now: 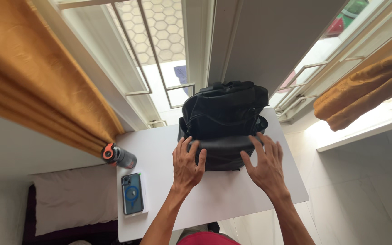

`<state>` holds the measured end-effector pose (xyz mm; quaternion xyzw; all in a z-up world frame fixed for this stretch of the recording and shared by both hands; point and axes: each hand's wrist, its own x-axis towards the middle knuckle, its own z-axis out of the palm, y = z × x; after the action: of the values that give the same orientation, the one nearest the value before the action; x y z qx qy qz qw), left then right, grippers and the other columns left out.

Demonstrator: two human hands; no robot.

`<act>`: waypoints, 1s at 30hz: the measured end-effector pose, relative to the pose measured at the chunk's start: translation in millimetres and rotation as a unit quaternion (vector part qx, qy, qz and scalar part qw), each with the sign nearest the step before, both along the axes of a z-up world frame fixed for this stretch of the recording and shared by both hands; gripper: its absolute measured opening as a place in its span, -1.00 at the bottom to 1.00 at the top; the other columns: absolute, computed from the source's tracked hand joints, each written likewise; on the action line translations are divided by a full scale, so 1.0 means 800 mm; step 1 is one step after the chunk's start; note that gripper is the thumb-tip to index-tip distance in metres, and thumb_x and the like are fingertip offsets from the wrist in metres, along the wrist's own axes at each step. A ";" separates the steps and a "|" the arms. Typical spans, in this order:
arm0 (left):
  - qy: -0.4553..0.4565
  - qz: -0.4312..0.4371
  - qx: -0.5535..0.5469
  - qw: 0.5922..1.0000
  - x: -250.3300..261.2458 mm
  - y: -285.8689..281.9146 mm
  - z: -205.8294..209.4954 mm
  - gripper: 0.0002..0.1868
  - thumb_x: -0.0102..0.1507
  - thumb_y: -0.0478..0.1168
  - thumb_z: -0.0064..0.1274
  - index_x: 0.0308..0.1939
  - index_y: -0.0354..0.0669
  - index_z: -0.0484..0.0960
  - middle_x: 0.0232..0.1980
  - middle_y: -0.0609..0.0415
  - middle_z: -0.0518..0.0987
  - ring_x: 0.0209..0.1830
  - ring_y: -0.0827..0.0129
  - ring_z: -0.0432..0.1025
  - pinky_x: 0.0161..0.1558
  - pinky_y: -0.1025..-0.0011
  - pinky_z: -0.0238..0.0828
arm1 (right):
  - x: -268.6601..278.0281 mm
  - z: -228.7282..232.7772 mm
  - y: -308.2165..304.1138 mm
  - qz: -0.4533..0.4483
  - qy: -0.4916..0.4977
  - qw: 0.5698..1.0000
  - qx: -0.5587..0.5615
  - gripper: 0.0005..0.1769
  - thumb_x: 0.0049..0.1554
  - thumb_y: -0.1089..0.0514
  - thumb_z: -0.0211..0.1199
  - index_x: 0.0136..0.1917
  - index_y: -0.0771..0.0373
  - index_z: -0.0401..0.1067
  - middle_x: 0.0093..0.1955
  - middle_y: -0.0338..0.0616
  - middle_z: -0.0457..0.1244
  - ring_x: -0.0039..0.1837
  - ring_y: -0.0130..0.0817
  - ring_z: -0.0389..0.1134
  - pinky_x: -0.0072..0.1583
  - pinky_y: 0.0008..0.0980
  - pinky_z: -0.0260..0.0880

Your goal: The person packs a backpack on a small white table. They handle a phone and its case, coil charging cables, place a computer mouse and a small round container on the table, open the backpack's compartments, and zip and adjust the bag.

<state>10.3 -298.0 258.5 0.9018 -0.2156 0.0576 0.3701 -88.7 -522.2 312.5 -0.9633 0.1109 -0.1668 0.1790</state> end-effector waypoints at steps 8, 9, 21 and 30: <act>0.114 -0.104 0.024 0.988 0.032 -0.019 -0.007 -0.61 0.16 -0.13 -0.03 -0.04 -0.34 0.57 0.28 -0.28 0.52 0.46 -0.07 0.26 0.58 -0.01 -0.06 | 0.051 -0.015 -0.001 -0.032 0.099 0.993 0.058 -0.47 0.19 -0.08 0.20 0.34 0.21 0.41 0.44 -0.03 0.21 0.46 -0.05 0.17 0.45 -0.05 0.12; 0.117 -0.117 0.034 0.986 0.035 -0.020 -0.008 -0.55 0.11 -0.15 -0.01 0.02 -0.36 0.55 0.31 -0.31 0.49 0.46 -0.10 0.23 0.57 -0.01 -0.10 | 0.052 -0.019 0.000 -0.030 0.118 0.991 0.051 -0.46 0.17 -0.08 0.21 0.35 0.20 0.40 0.44 -0.06 0.22 0.45 -0.08 0.18 0.46 -0.05 0.11; 0.193 -0.200 0.142 0.950 0.034 -0.030 -0.036 -0.12 0.01 -0.12 0.10 0.43 -0.22 0.31 0.53 -0.34 0.17 0.58 -0.23 -0.06 0.53 -0.03 -0.28 | 0.060 -0.083 -0.008 0.074 0.244 0.967 0.006 0.00 -0.06 -0.40 0.36 0.48 0.09 0.20 0.51 -0.03 0.09 0.58 0.00 -0.04 0.52 0.11 -0.17; 0.095 -0.110 0.068 0.987 0.011 -0.068 -0.091 -0.48 0.28 -0.11 0.10 0.22 -0.38 0.47 0.32 -0.41 0.42 0.42 -0.32 0.19 0.46 -0.07 -0.05 | 0.038 -0.117 -0.012 0.093 0.235 0.967 0.023 0.16 -0.20 -0.40 0.48 0.52 0.06 0.15 0.45 0.09 0.05 0.52 0.13 -0.06 0.52 0.24 -0.28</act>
<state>19.0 -352.2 186.0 0.8970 -0.2812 -0.0844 0.3304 -58.3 -532.0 218.6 -0.9771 0.0634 0.0846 0.1849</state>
